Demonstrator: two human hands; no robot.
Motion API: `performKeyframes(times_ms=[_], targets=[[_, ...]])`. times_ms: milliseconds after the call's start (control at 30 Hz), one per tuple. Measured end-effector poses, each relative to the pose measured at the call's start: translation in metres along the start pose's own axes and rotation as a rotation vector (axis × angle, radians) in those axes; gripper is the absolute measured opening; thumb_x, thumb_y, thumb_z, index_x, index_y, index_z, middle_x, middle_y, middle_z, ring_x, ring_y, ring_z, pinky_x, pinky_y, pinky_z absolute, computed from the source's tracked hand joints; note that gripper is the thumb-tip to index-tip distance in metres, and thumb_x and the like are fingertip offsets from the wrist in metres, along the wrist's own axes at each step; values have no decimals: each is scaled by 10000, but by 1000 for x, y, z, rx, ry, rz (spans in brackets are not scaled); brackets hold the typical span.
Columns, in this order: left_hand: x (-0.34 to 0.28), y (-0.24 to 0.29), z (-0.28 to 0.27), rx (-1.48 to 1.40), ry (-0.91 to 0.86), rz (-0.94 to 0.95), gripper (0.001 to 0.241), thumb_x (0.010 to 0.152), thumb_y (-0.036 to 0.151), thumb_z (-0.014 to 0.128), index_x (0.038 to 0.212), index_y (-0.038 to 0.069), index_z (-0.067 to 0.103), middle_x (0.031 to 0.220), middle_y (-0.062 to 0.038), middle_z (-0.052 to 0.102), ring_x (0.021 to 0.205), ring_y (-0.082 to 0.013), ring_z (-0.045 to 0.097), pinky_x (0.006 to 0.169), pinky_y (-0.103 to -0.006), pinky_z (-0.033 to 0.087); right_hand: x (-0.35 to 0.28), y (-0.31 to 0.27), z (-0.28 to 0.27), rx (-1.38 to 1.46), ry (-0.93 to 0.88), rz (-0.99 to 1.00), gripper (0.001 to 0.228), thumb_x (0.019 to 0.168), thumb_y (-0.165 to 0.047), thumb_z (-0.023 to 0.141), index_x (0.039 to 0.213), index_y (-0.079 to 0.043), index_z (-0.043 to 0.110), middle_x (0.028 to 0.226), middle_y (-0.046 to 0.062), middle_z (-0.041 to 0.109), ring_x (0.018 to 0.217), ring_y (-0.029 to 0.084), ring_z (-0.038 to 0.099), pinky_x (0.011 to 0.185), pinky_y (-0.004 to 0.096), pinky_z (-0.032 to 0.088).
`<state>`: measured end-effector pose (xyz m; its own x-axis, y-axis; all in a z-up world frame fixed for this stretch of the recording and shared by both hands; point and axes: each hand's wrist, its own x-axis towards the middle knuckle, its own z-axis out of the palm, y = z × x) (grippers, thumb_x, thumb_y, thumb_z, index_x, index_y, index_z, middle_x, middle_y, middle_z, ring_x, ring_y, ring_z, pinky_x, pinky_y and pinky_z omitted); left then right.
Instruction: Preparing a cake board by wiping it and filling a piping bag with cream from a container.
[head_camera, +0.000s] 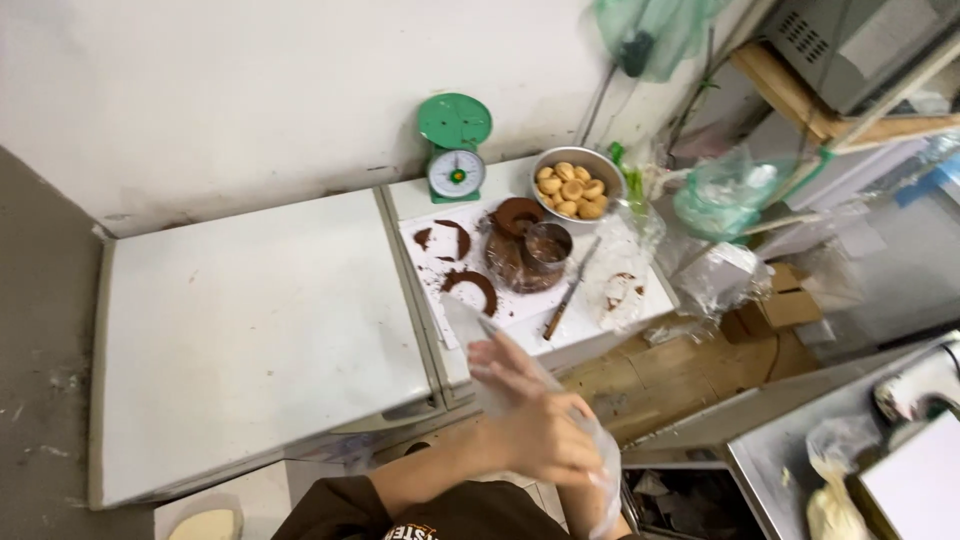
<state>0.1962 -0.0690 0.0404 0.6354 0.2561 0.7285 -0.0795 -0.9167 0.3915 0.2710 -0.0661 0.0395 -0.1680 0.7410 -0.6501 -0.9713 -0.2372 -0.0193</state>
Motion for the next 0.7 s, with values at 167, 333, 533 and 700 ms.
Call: performKeyframes(times_ms=[167, 333, 533, 700], targets=[[14, 44, 89, -187, -265, 147, 199, 1048, 378, 621, 1034, 219, 741, 889, 91, 720, 844, -86, 683, 998, -339, 471, 36, -67, -49, -1542, -678, -361, 620, 1059, -174, 581, 1640, -141, 366, 1123, 98, 587, 934, 201, 554, 852, 357, 507], [67, 81, 61, -170, 52, 10, 351, 959, 493, 656, 1062, 160, 698, 1125, -3, 698, 1090, -202, 639, 1090, -462, 439, -21, -134, -114, -1590, -422, -653, 586, 1049, -92, 575, 1605, -136, 394, 1062, 3, 578, 875, 118, 527, 773, 270, 478], [96, 50, 117, -569, 485, -514, 553, 1062, 490, 501, 1278, -16, 558, 1315, -166, 585, 1271, -268, 541, 1069, -448, 426, -102, -167, -179, -1227, -251, -687, 666, 1039, -133, 586, 1649, -250, 345, 826, -8, 509, 620, 79, 403, 530, 215, 364], [104, 65, 183, -1471, 126, -498, 407, 1192, 347, 418, 951, 37, 524, 912, -191, 703, 939, -256, 671, 967, -401, 531, -101, -188, -274, -1061, -128, -835, 578, 1025, -169, 586, 1576, -193, 414, 1022, -28, 549, 841, 83, 507, 700, 235, 451]])
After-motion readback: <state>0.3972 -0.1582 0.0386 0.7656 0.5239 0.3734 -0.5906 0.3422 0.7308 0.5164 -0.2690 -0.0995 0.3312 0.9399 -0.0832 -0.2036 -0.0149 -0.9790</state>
